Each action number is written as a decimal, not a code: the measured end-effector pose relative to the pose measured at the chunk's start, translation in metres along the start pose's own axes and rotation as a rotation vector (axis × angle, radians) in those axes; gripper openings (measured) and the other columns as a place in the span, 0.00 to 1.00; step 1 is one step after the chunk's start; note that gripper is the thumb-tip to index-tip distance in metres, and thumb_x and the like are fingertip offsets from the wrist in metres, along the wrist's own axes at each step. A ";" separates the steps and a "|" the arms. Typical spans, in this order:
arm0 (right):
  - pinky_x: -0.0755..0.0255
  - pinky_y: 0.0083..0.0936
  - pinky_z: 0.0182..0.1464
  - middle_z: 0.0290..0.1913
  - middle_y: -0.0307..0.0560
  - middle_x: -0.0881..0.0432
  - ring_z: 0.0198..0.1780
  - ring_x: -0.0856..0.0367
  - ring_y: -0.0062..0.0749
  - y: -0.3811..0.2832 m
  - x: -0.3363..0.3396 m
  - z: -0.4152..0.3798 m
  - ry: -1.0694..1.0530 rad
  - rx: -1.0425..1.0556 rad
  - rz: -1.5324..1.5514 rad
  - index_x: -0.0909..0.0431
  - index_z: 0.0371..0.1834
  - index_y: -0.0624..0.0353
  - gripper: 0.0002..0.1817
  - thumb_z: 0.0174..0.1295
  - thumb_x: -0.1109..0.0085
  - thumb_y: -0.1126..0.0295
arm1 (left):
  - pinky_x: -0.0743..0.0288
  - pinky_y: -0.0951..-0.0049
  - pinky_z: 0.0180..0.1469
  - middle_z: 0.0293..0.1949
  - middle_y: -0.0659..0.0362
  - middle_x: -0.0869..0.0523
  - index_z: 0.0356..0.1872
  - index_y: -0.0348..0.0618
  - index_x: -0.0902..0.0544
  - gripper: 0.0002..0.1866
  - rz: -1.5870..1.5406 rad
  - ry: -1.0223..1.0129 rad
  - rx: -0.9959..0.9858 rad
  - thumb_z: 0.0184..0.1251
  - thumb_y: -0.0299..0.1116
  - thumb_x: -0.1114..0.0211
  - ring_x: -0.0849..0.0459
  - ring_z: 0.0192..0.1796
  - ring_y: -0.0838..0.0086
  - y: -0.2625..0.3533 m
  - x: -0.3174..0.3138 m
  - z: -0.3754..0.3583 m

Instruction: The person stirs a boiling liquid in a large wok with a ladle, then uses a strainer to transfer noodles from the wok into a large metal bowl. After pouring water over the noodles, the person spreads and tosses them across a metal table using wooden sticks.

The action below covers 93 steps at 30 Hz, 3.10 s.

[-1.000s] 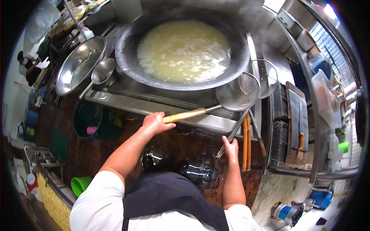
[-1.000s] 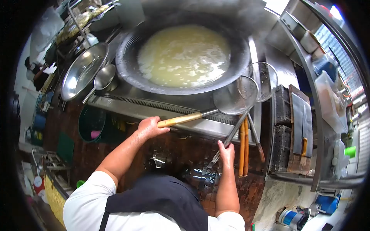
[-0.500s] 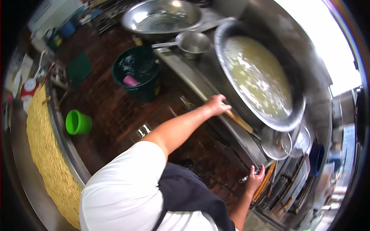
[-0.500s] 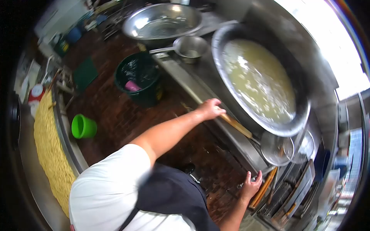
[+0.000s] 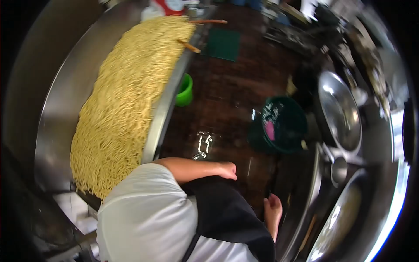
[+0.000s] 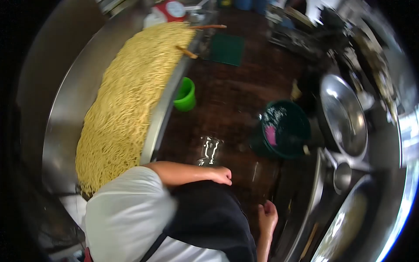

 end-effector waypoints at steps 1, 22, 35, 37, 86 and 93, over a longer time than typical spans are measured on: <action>0.24 0.29 0.54 0.48 0.52 0.14 0.49 0.16 0.33 -0.054 -0.030 0.019 -0.079 0.106 -0.128 0.22 0.56 0.64 0.24 0.58 0.30 0.65 | 0.24 0.60 0.37 0.28 0.52 0.13 0.35 0.39 0.13 0.18 -0.093 0.103 0.034 0.59 0.46 0.32 0.14 0.33 0.65 -0.022 0.037 -0.016; 0.22 0.29 0.47 0.39 0.49 0.13 0.40 0.14 0.34 -0.525 -0.391 0.379 -0.689 0.930 -0.406 0.19 0.52 0.60 0.21 0.58 0.31 0.63 | 0.26 0.73 0.47 0.50 0.64 0.16 0.56 0.48 0.21 0.24 -1.283 0.931 0.288 0.72 0.55 0.43 0.20 0.48 0.78 -0.160 0.356 -0.125; 0.22 0.42 0.43 0.38 0.56 0.16 0.38 0.15 0.48 -0.771 -0.541 0.610 -0.432 1.166 -0.933 0.23 0.50 0.60 0.21 0.65 0.41 0.53 | 0.22 0.62 0.40 0.40 0.54 0.19 0.48 0.47 0.25 0.28 -2.098 1.197 -0.230 0.71 0.63 0.52 0.18 0.37 0.68 -0.208 0.583 -0.068; 0.25 0.36 0.32 0.31 0.50 0.18 0.30 0.19 0.39 -0.755 -0.546 0.607 -0.762 0.897 -0.787 0.23 0.49 0.59 0.21 0.66 0.41 0.52 | 0.23 0.65 0.35 0.36 0.56 0.19 0.48 0.47 0.25 0.27 -2.077 1.184 -0.318 0.73 0.62 0.53 0.20 0.32 0.71 -0.228 0.594 -0.076; 0.24 0.25 0.42 0.36 0.54 0.12 0.36 0.16 0.26 -0.857 -0.463 -0.019 -1.092 1.853 -1.008 0.18 0.53 0.67 0.21 0.53 0.32 0.78 | 0.29 0.71 0.18 0.21 0.59 0.17 0.41 0.38 0.16 0.15 -1.026 1.443 1.729 0.61 0.39 0.39 0.19 0.19 0.73 0.027 -0.034 -0.702; 0.24 0.28 0.38 0.29 0.56 0.15 0.31 0.14 0.36 -0.839 -0.413 -0.072 -1.035 2.022 -1.054 0.17 0.52 0.64 0.20 0.53 0.33 0.76 | 0.19 0.55 0.45 0.42 0.48 0.12 0.44 0.41 0.14 0.14 -0.597 1.331 1.752 0.62 0.32 0.43 0.12 0.43 0.56 -0.198 0.114 -0.703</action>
Point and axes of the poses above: each hand's wrist, its own z-axis towards the middle knuckle, its own x-axis out of the back of the hand, y = z × x, the point moved 9 cm from there along z, towards the middle knuckle
